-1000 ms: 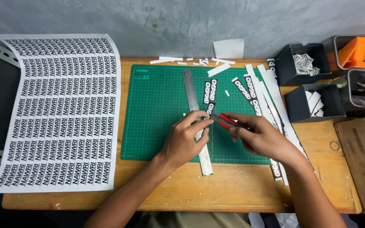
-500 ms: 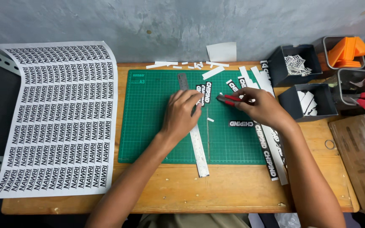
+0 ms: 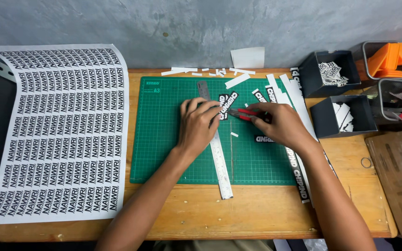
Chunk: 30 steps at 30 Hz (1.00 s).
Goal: The person uses a metal ruler and a red utility knife to cut individual stickers from a large printed sheet on a green cutting mat. They repeatedly align the ruler, slice along the edge, and separate the cut pieces, which are then placed into a nearby black container.
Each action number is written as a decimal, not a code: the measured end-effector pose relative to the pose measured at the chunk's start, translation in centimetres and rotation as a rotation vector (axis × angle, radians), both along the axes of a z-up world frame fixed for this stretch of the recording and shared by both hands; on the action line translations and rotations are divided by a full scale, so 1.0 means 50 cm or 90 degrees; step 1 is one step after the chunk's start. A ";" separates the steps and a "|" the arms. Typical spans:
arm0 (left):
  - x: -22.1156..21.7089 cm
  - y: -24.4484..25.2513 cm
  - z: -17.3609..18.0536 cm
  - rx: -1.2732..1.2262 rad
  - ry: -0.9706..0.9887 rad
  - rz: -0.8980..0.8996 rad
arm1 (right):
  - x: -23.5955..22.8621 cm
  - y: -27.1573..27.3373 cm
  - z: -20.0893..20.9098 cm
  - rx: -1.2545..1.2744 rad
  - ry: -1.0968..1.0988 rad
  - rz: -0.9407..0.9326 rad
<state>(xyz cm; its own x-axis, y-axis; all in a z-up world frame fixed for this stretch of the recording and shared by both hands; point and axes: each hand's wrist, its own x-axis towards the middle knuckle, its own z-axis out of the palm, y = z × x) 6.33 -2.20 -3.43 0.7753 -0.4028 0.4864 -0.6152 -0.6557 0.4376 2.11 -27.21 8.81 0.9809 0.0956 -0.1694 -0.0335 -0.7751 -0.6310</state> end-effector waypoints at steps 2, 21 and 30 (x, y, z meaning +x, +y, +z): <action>-0.001 0.001 -0.004 -0.003 -0.005 0.000 | -0.005 -0.015 0.001 -0.026 -0.012 -0.018; -0.001 -0.004 -0.017 -0.042 -0.033 -0.007 | 0.011 -0.020 -0.111 -0.167 -0.243 -0.037; -0.004 -0.003 -0.015 -0.020 -0.006 -0.012 | -0.009 0.015 -0.082 -0.135 -0.253 -0.009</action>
<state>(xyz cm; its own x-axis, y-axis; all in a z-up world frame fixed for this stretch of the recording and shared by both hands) 6.13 -2.37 -4.16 0.7635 -0.4015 0.5059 -0.6310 -0.6309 0.4515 1.67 -26.44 4.73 0.9749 0.0854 0.2056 0.1674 -0.8901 -0.4238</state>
